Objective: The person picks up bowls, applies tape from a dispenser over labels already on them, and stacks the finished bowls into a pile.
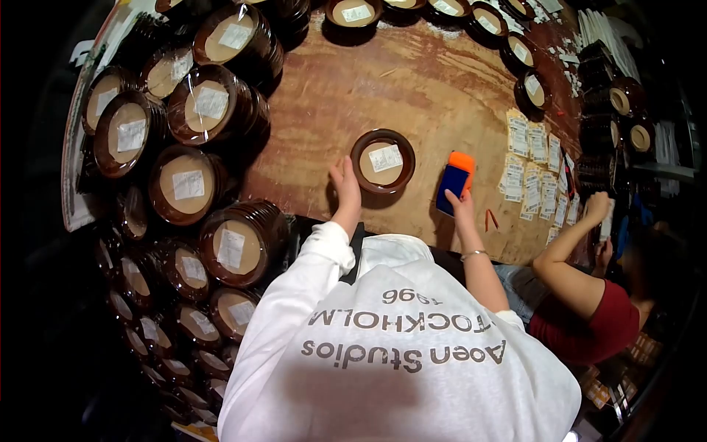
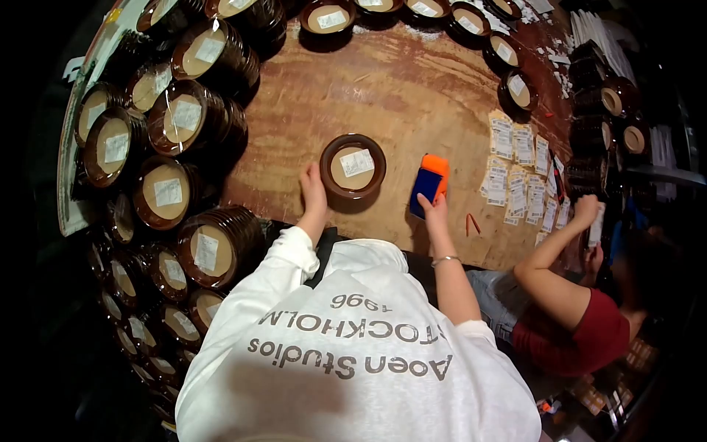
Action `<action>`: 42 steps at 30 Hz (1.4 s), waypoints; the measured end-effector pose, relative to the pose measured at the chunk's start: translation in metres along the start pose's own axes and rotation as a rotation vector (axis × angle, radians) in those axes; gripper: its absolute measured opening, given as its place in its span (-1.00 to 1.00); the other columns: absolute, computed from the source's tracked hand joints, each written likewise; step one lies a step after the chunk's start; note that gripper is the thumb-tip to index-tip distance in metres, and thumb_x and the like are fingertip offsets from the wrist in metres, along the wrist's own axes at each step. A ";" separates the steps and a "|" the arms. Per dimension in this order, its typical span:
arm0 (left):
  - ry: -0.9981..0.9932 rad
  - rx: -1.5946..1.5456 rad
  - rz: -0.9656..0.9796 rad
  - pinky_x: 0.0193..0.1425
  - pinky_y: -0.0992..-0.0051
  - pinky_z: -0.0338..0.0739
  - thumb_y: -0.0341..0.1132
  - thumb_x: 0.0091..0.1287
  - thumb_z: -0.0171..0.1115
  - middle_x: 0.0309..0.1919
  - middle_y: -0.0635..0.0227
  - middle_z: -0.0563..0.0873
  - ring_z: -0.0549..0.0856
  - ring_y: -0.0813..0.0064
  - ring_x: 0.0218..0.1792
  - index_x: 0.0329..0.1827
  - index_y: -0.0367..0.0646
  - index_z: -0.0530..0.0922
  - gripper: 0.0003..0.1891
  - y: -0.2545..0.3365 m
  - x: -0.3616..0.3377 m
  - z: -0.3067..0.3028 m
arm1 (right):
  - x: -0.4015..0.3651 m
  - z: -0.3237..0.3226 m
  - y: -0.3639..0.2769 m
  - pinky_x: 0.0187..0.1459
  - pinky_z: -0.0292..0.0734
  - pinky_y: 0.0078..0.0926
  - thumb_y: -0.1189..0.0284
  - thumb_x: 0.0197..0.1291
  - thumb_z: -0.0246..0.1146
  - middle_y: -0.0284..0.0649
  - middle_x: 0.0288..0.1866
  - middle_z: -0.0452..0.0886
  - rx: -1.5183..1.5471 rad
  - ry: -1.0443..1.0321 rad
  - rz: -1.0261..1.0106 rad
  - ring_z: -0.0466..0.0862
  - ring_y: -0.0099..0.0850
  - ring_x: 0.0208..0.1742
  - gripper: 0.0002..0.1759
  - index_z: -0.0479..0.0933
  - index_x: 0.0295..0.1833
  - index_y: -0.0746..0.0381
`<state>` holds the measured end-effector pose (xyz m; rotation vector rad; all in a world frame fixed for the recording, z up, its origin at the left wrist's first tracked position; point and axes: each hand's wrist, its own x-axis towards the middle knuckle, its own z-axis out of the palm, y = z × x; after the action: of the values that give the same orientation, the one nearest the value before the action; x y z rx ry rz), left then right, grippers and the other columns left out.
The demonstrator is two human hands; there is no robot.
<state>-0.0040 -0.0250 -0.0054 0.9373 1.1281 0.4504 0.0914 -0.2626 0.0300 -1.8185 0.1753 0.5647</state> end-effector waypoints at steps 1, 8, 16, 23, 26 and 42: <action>-0.005 0.053 0.172 0.17 0.45 0.15 -0.06 0.27 -0.02 0.06 0.17 0.34 0.31 0.35 0.10 0.10 -0.25 0.24 -0.51 0.012 -0.007 0.001 | -0.013 -0.007 -0.026 -0.09 0.42 -0.49 0.37 0.03 0.22 -0.20 -0.18 0.52 0.224 -0.111 0.051 0.53 -0.39 -0.18 -0.54 0.31 0.03 0.32; -0.652 0.328 0.664 0.22 0.40 0.10 -0.13 0.22 0.06 0.07 0.13 0.31 0.28 0.26 0.14 0.13 -0.26 0.23 -0.49 0.133 -0.118 0.024 | -0.077 0.004 -0.102 -0.01 0.35 -0.39 0.15 -0.05 0.27 -0.24 -0.31 0.51 1.183 -0.668 0.149 0.50 -0.39 -0.22 -0.46 0.31 -0.08 0.30; -0.739 0.053 0.333 0.04 0.61 0.34 -0.07 0.33 -0.11 -0.01 0.18 0.45 0.45 0.54 -0.02 0.17 -0.31 0.20 -0.49 0.140 -0.160 0.023 | -0.097 0.019 -0.111 -0.02 0.33 -0.40 0.14 -0.18 0.33 -0.11 -0.35 0.58 1.114 -1.251 0.025 0.57 -0.29 -0.34 -0.51 0.42 -0.25 0.30; -0.845 -0.071 0.227 -0.02 0.62 0.36 0.07 0.24 -0.04 -0.13 0.29 0.50 0.49 0.59 -0.12 0.07 -0.30 0.32 -0.42 0.131 -0.168 0.021 | -0.111 0.009 -0.133 -0.17 0.43 -0.47 0.29 -0.26 0.34 -0.06 -0.31 0.56 0.841 -1.372 0.065 0.58 -0.30 -0.31 -0.45 0.40 -0.15 0.41; -0.838 0.010 0.402 0.07 0.56 0.29 0.08 0.25 -0.05 -0.05 0.25 0.45 0.44 0.54 -0.04 0.09 -0.32 0.29 -0.40 0.139 -0.158 0.025 | -0.121 0.003 -0.149 -0.17 0.43 -0.48 0.40 -0.27 0.35 -0.11 -0.31 0.54 0.783 -1.274 0.099 0.58 -0.34 -0.28 -0.48 0.40 -0.12 0.38; -0.904 0.393 0.333 -0.40 0.73 0.44 -0.38 0.04 0.28 -0.41 0.35 0.62 0.58 0.68 -0.41 -0.29 -0.32 0.54 -0.78 0.247 -0.175 0.008 | -0.120 0.010 -0.190 -0.14 0.37 -0.64 0.54 -0.24 0.35 -0.35 -0.25 0.52 -0.032 -1.124 -0.195 0.47 -0.62 -0.23 -0.54 0.42 -0.11 0.30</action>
<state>-0.0314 -0.0178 0.2965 1.4789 0.2259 0.0270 0.0590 -0.2115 0.2468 -1.2893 -0.7602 1.3435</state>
